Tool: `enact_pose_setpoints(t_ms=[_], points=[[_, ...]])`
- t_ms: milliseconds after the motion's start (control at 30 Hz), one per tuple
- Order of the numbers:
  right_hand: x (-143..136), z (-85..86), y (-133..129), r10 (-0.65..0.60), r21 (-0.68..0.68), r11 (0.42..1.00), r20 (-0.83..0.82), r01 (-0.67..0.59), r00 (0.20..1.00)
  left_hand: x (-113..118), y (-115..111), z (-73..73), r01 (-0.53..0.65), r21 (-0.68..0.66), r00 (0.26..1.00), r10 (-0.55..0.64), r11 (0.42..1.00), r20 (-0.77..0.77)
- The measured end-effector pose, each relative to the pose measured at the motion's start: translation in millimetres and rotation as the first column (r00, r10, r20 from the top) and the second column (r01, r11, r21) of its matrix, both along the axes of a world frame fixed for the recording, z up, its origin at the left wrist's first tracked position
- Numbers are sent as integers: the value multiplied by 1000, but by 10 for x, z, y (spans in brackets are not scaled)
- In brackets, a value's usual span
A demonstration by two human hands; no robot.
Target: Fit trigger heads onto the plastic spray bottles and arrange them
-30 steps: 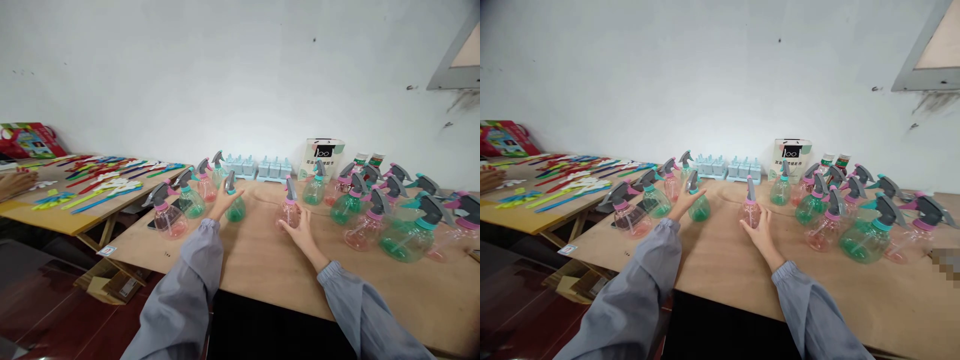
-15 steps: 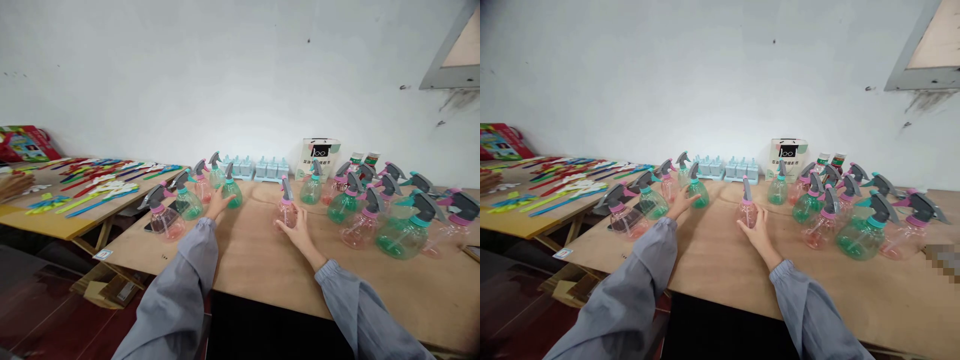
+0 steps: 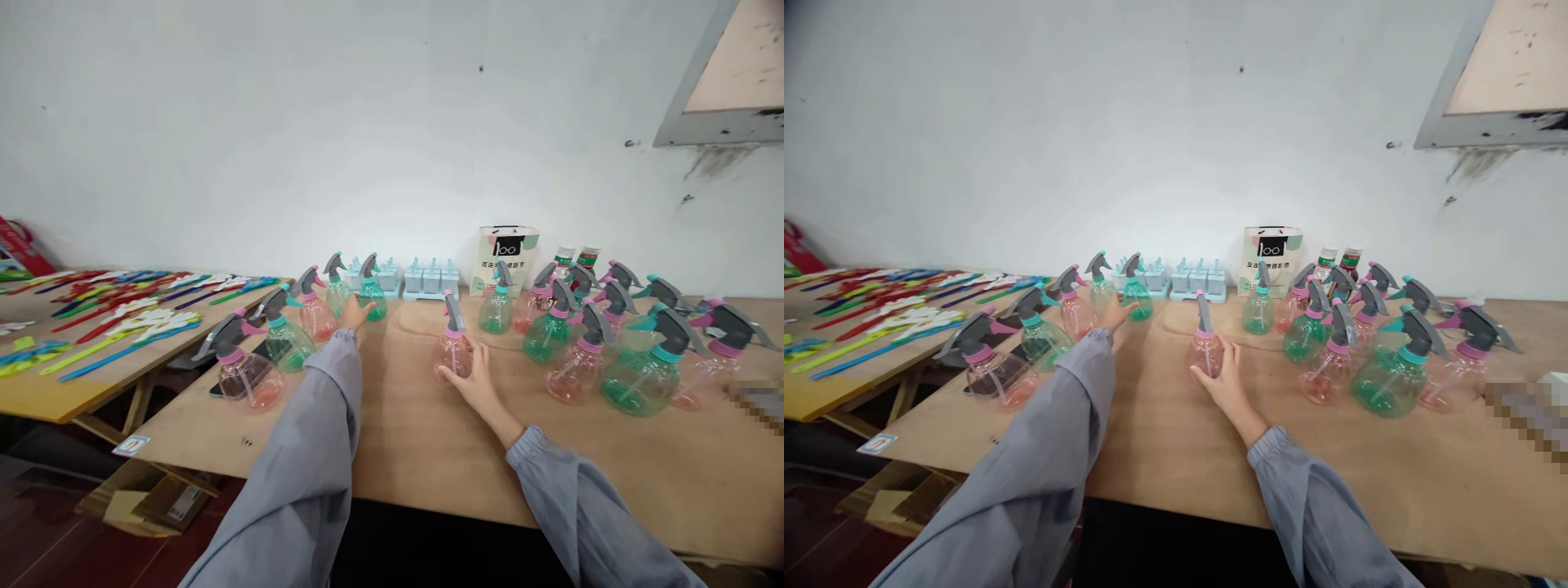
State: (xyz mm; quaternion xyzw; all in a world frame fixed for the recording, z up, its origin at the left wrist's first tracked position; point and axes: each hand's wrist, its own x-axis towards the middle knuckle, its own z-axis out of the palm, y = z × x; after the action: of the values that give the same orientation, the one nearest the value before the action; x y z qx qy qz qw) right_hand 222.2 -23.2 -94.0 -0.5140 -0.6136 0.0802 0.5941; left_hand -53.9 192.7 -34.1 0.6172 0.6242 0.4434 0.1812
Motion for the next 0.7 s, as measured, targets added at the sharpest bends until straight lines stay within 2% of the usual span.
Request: enact_pose_setpoints(t_ms=[233,333,400,467,500,533,600,633,667,700], points=[[-6,27,-26,23,-10,1000,-3,-23,1000,150,-150,35,-108,20,992,107,994,71],[-8,38,-42,35,-30,999,-10,-36,999,197,-333,83,-147,77,981,136,986,136],[-14,41,-50,32,-40,999,-18,-33,999,273,-520,117,-134,135,979,110,982,171],[-26,43,-54,41,-46,998,-31,-43,999,396,-773,138,-23,212,979,-21,977,203],[-35,43,-54,62,-49,997,-42,-64,997,474,-922,141,90,275,960,-157,957,232],[-46,43,-52,94,-53,994,-55,-97,994,561,-1081,140,228,324,917,-314,918,245],[-73,38,-49,168,-67,983,-73,-173,983,752,-1401,128,530,317,768,-603,787,214],[-89,33,-50,193,-69,978,-73,-198,978,851,-1547,121,631,280,700,-687,723,195],[-106,27,-55,204,-65,976,-64,-208,977,947,-1673,116,680,254,665,-725,688,181],[-123,21,-64,203,-57,977,-47,-205,978,1036,-1775,116,683,254,662,-727,685,182]])
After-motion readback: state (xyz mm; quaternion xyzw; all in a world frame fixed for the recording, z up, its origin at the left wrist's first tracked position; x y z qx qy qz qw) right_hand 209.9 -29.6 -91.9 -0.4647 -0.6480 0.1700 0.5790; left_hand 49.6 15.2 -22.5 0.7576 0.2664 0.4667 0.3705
